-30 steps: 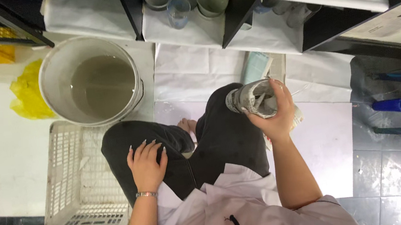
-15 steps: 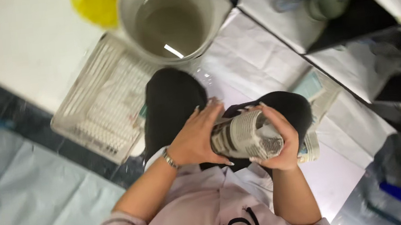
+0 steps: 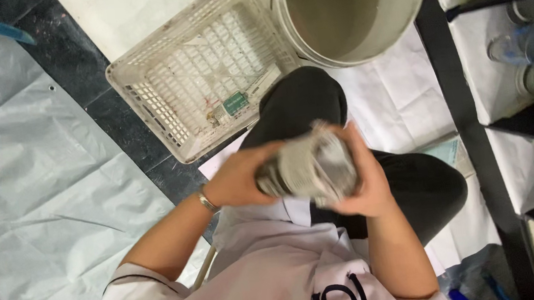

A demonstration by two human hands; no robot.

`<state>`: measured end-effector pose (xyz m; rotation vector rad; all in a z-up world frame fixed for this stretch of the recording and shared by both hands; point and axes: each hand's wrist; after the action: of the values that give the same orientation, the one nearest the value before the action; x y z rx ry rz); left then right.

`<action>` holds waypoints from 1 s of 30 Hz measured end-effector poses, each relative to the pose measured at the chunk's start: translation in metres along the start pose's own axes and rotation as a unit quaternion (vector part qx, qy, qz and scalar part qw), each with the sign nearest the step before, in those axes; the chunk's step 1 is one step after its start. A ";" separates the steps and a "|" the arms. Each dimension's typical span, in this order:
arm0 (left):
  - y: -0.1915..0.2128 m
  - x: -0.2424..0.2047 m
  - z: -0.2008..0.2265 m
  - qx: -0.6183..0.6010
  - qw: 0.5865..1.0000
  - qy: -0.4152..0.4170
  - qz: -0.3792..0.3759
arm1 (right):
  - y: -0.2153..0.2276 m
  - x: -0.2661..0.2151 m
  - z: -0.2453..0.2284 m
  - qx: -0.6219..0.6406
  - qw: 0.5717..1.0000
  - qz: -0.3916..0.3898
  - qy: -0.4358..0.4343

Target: The person sits on the floor and wraps glassware with newspaper. They fold the newspaper around a glass, tuck the edges, and place the wrapped item into a basket. The process is repeated for multiple glasses.

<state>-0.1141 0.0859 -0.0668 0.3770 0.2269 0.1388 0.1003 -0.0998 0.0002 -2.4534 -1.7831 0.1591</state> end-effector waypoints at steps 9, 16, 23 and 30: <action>0.030 0.032 -0.208 0.234 0.883 0.398 0.084 | 0.041 -0.013 0.020 -0.063 0.961 0.238 -0.125; -0.009 0.100 -0.301 0.332 0.839 0.431 -0.028 | 0.062 -0.055 0.016 -0.096 0.903 0.371 -0.193; -0.040 0.131 -0.308 0.347 0.807 0.476 -0.050 | 0.072 -0.084 0.006 -0.105 0.875 0.419 -0.221; -0.041 0.174 -0.313 0.314 0.806 0.502 0.011 | 0.082 -0.099 0.008 -0.132 0.860 0.416 -0.265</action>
<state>-0.0190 0.1874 -0.3988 0.9544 1.3497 0.2818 0.1458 -0.2194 -0.0173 -3.4733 -0.7063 0.7589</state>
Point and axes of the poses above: each hand's wrist, its own x-axis towards the middle knuckle, its own y-axis out of the back of the hand, z = x × y, and after that the axes turned 9 degrees about x, right-handed
